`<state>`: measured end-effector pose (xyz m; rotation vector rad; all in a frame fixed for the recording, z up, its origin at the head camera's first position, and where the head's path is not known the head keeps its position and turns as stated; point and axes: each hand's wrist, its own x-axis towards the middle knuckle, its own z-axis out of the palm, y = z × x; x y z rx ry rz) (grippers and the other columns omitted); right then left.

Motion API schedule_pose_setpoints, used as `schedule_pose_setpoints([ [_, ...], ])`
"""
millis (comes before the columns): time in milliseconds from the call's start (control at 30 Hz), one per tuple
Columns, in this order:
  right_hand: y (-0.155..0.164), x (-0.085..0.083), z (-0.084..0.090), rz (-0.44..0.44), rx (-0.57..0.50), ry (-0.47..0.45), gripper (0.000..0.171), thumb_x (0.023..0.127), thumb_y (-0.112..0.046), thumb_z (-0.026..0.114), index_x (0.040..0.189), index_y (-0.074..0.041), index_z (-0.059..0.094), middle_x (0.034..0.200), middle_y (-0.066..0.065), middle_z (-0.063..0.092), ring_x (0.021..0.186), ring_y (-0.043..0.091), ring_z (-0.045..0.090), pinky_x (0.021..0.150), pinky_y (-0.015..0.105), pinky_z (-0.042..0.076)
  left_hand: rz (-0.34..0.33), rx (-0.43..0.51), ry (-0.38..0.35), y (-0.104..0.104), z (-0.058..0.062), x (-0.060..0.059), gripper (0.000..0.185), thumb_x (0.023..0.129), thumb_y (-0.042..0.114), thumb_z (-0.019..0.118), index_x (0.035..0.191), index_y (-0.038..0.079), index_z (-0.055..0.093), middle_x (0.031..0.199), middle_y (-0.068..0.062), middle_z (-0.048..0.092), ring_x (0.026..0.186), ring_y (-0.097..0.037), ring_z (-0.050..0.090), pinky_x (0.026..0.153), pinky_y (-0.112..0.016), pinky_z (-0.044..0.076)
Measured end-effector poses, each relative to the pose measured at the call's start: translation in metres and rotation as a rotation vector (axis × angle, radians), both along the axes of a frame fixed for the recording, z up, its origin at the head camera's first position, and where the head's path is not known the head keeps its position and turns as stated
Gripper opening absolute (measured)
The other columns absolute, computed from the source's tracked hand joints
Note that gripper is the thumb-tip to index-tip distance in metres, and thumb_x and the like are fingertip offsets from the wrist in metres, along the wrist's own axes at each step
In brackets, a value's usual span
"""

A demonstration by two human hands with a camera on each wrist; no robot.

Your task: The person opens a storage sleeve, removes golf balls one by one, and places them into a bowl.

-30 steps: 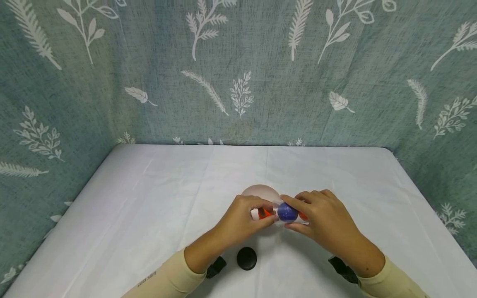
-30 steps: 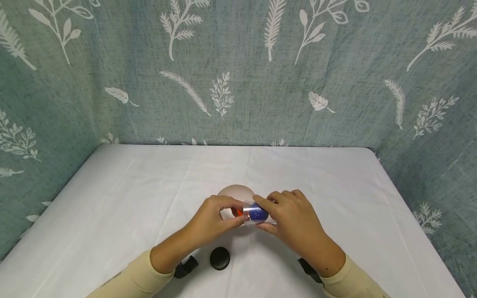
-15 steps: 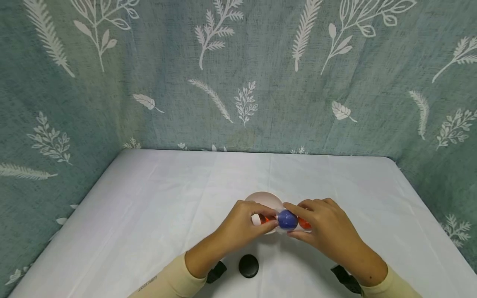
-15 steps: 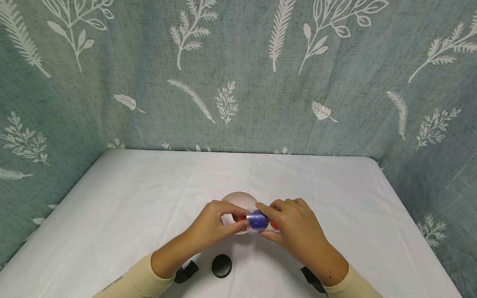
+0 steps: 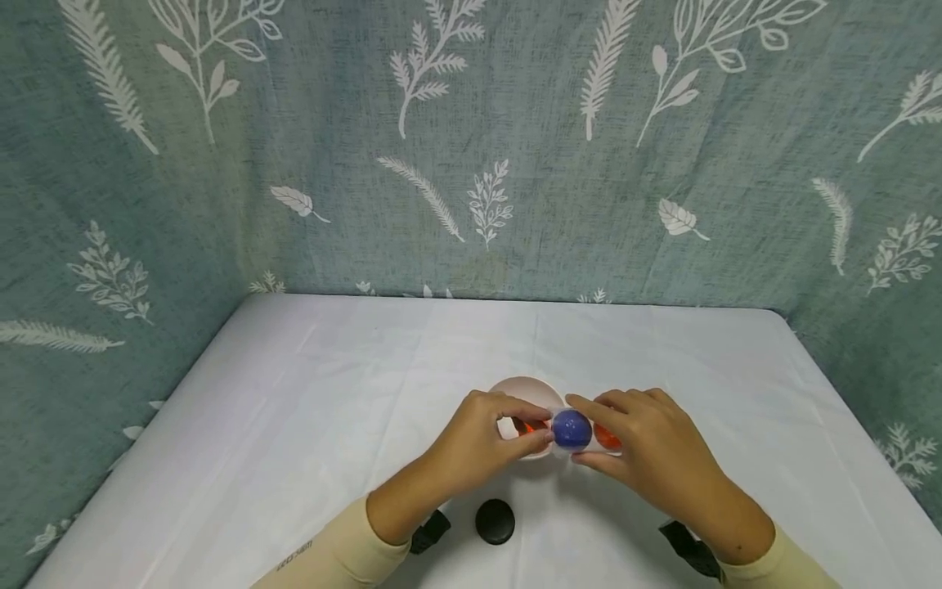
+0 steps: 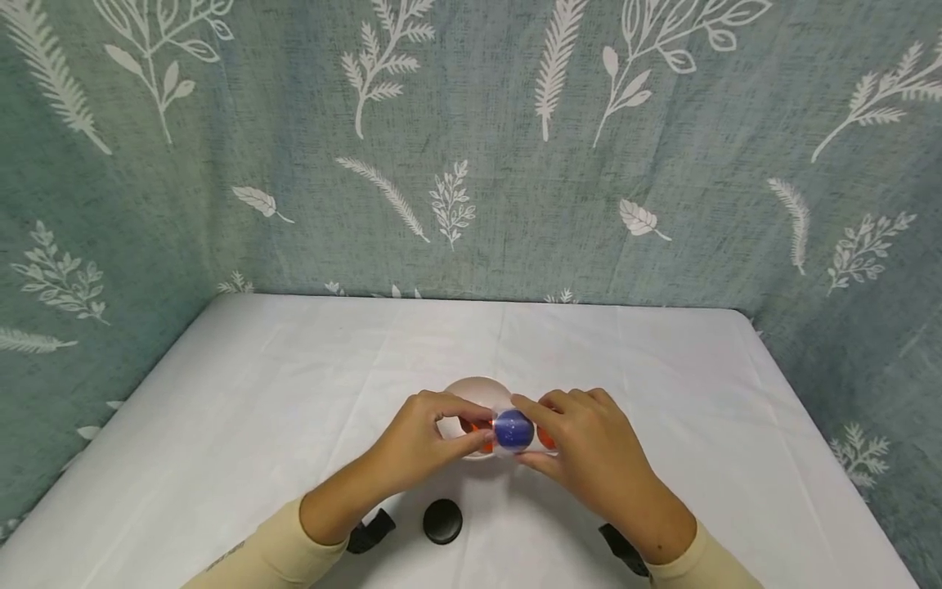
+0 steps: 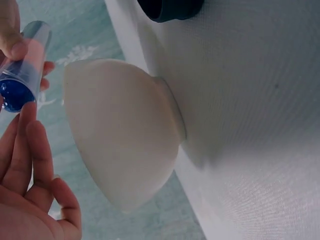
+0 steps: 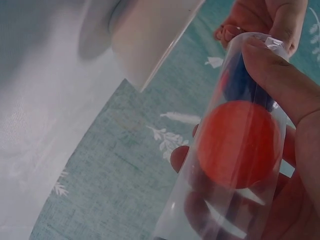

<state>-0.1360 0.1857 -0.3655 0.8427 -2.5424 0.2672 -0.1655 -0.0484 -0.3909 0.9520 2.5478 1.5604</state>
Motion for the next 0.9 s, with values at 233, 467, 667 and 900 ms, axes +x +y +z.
schedule_pose_setpoints([
  [233, 0.0018, -0.0012, -0.0003, 0.011, -0.012, -0.004, 0.067, 0.063, -0.042, 0.093, 0.123, -0.021, 0.072, 0.094, 0.0, 0.072, 0.082, 0.015, 0.066, 0.077, 0.04, 0.053, 0.003, 0.007, -0.02, -0.0011, 0.0027, 0.0021, 0.024, 0.088, 0.025, 0.078, 0.108, 0.012, 0.078, 0.09, 0.006, 0.076, 0.083, -0.003, 0.066, 0.071, -0.027, 0.058],
  [467, 0.0027, -0.0002, 0.0036, -0.019, 0.007, -0.021, 0.068, 0.063, -0.043, 0.093, 0.123, -0.02, 0.072, 0.095, 0.002, 0.072, 0.085, 0.018, 0.069, 0.078, 0.04, 0.053, -0.007, -0.008, -0.025, 0.0014, 0.0039, 0.0007, 0.025, 0.088, 0.025, 0.078, 0.11, 0.012, 0.077, 0.092, 0.006, 0.076, 0.083, -0.002, 0.066, 0.068, -0.027, 0.057],
  [667, 0.0024, 0.0011, 0.0053, -0.029, 0.032, -0.034, 0.069, 0.065, -0.045, 0.092, 0.125, -0.019, 0.071, 0.097, 0.002, 0.073, 0.086, 0.018, 0.069, 0.077, 0.041, 0.052, -0.005, -0.031, -0.049, 0.0024, 0.0043, 0.0, 0.027, 0.088, 0.026, 0.078, 0.112, 0.013, 0.077, 0.096, 0.009, 0.076, 0.084, -0.001, 0.066, 0.071, -0.027, 0.056],
  [900, 0.0013, 0.0006, 0.0035, -0.018, 0.033, -0.015, 0.069, 0.065, -0.046, 0.091, 0.124, -0.017, 0.07, 0.097, 0.003, 0.074, 0.087, 0.02, 0.07, 0.076, 0.04, 0.052, -0.004, -0.048, -0.055, 0.0002, 0.0033, 0.0006, 0.029, 0.088, 0.026, 0.078, 0.114, 0.014, 0.076, 0.098, 0.011, 0.076, 0.084, -0.001, 0.065, 0.071, -0.032, 0.057],
])
